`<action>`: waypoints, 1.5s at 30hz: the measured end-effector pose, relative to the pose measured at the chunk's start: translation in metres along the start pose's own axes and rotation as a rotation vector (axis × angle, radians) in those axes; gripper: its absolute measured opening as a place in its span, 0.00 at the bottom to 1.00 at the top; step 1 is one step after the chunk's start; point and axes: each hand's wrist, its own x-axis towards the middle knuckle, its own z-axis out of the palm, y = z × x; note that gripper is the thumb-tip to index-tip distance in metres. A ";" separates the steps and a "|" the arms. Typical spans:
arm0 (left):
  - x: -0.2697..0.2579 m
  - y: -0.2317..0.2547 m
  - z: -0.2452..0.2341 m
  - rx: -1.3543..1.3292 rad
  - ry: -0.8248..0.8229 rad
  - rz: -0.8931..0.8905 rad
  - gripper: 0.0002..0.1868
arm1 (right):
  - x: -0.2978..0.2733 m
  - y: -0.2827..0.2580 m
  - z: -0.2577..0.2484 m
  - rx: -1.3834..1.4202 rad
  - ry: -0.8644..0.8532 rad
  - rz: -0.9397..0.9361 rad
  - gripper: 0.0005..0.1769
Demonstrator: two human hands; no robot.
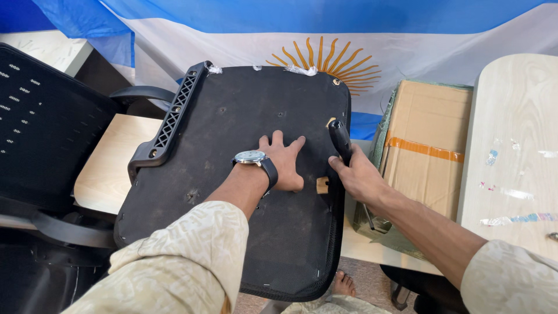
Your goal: The person attaches a black plastic frame to the underside of an office chair seat using a screwdriver. They align the frame, insert screws, and tighten them to secure the frame to the seat.
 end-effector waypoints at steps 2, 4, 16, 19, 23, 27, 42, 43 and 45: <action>0.002 -0.008 0.007 -0.031 0.101 0.015 0.50 | 0.001 0.001 0.000 -0.058 0.017 -0.006 0.32; 0.004 -0.019 0.014 -0.080 0.219 0.034 0.43 | 0.001 0.000 0.001 -0.094 0.032 -0.024 0.33; 0.043 -0.159 0.019 -0.067 0.844 -0.218 0.41 | -0.002 -0.003 0.014 -0.054 0.146 0.063 0.34; 0.042 -0.209 0.012 -0.120 0.756 -0.400 0.51 | -0.004 -0.008 0.023 -0.056 0.217 0.120 0.34; 0.046 -0.256 0.009 -0.269 0.434 -0.565 0.57 | -0.005 -0.014 0.038 -0.056 0.330 0.134 0.33; 0.072 -0.283 0.017 -0.381 0.294 -0.585 0.55 | -0.005 -0.020 0.046 -0.068 0.379 0.152 0.32; 0.121 -0.337 -0.014 -0.463 0.342 -0.308 0.58 | -0.021 -0.031 0.084 -0.034 0.482 0.149 0.30; 0.124 -0.337 -0.019 -0.436 0.359 -0.286 0.59 | -0.023 -0.032 0.086 -0.027 0.473 0.142 0.29; 0.135 -0.337 -0.038 -0.373 0.390 -0.229 0.60 | -0.028 -0.037 0.091 -0.005 0.465 0.135 0.29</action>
